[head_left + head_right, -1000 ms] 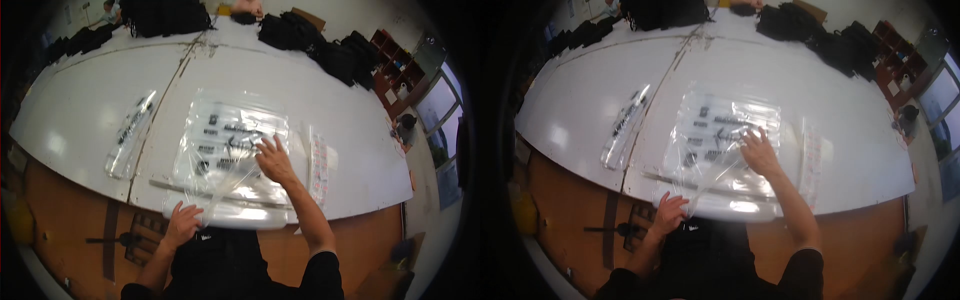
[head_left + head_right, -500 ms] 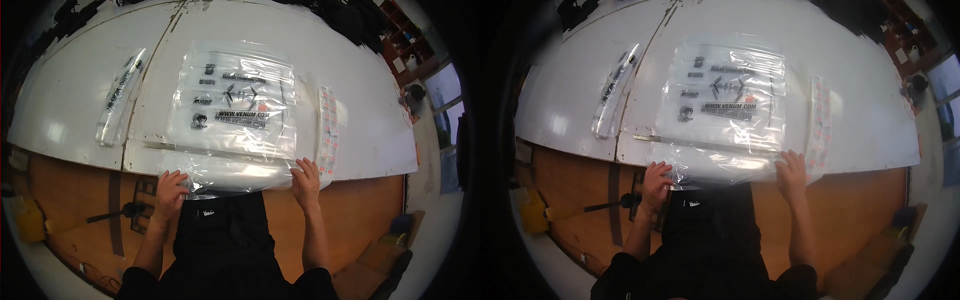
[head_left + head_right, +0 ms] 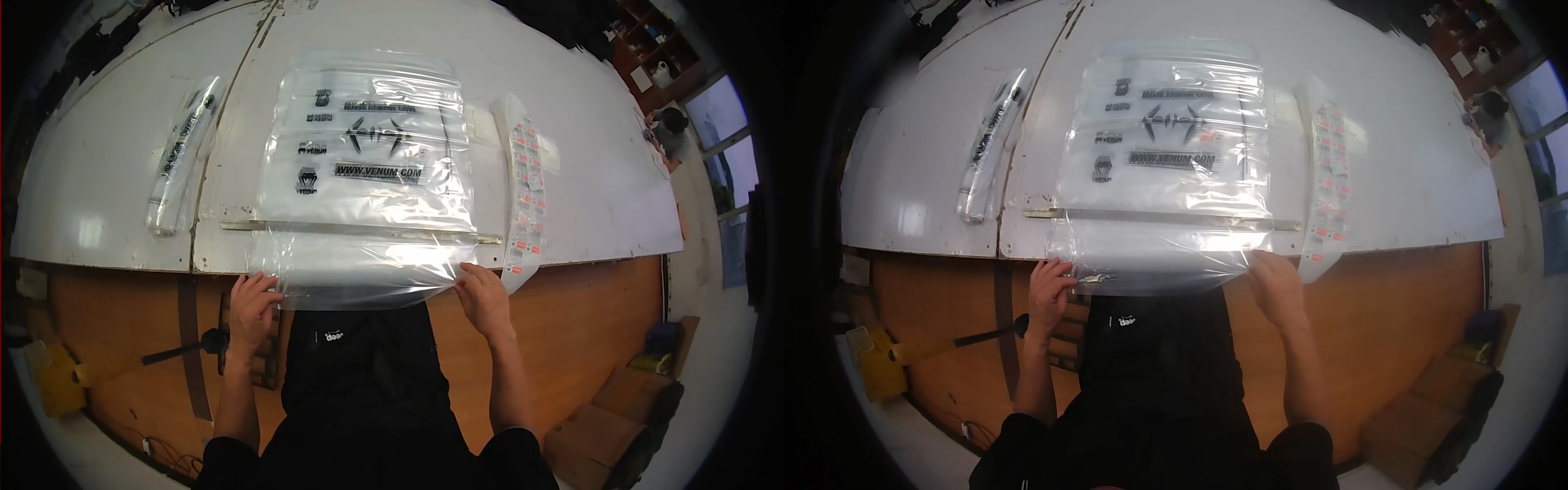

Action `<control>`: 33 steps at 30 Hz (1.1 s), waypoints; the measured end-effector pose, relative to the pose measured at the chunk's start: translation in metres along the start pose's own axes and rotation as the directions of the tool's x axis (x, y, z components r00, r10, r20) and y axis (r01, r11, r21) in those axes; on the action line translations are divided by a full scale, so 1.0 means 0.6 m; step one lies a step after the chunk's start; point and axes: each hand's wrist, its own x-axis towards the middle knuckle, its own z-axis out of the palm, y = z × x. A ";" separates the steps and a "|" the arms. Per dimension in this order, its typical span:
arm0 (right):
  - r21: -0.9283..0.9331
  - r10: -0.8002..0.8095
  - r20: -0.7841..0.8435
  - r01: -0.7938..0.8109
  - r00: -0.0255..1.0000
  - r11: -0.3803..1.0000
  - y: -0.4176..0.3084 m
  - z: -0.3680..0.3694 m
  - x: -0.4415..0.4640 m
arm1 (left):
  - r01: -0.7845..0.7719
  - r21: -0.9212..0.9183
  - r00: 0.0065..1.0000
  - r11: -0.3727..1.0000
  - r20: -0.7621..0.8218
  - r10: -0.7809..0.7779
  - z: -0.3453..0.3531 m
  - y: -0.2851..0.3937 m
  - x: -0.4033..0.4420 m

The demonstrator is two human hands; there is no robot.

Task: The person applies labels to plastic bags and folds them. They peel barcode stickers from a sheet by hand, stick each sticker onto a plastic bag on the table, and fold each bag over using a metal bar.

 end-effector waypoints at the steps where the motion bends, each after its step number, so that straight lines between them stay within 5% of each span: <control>1: 0.016 -0.011 0.011 0.011 1.000 1.000 -0.002 0.001 -0.002 | 0.004 0.017 1.000 1.000 0.016 -0.004 -0.001 -0.004 -0.003; 11: 0.103 -0.027 0.096 0.017 0.995 0.995 -0.012 -0.005 -0.007 | 0.049 0.083 0.993 0.995 0.104 -0.058 -0.018 -0.008 -0.006; 19: -0.230 0.026 -0.089 -0.046 0.996 0.972 0.070 -0.002 0.032 | 0.053 0.054 0.978 0.997 0.198 -0.063 -0.037 -0.034 0.002; 22: -0.323 0.075 -0.001 -0.071 0.997 0.944 0.091 0.002 0.049 | 0.142 0.009 0.981 0.990 0.133 -0.142 -0.042 -0.051 0.047; 25: -0.303 0.097 0.068 -0.072 0.993 0.950 0.091 0.002 0.057 | 0.050 0.057 0.993 0.997 -0.109 -0.043 -0.021 -0.072 0.107; 28: -0.263 0.093 0.057 -0.075 0.994 0.962 0.098 0.003 0.068 | 0.003 0.238 0.984 0.971 -0.176 0.040 0.005 -0.093 0.151; 33: -0.231 0.041 0.027 -0.033 0.999 0.972 0.132 0.024 0.068 | 0.030 0.239 0.999 0.971 0.006 -0.033 0.017 -0.137 0.163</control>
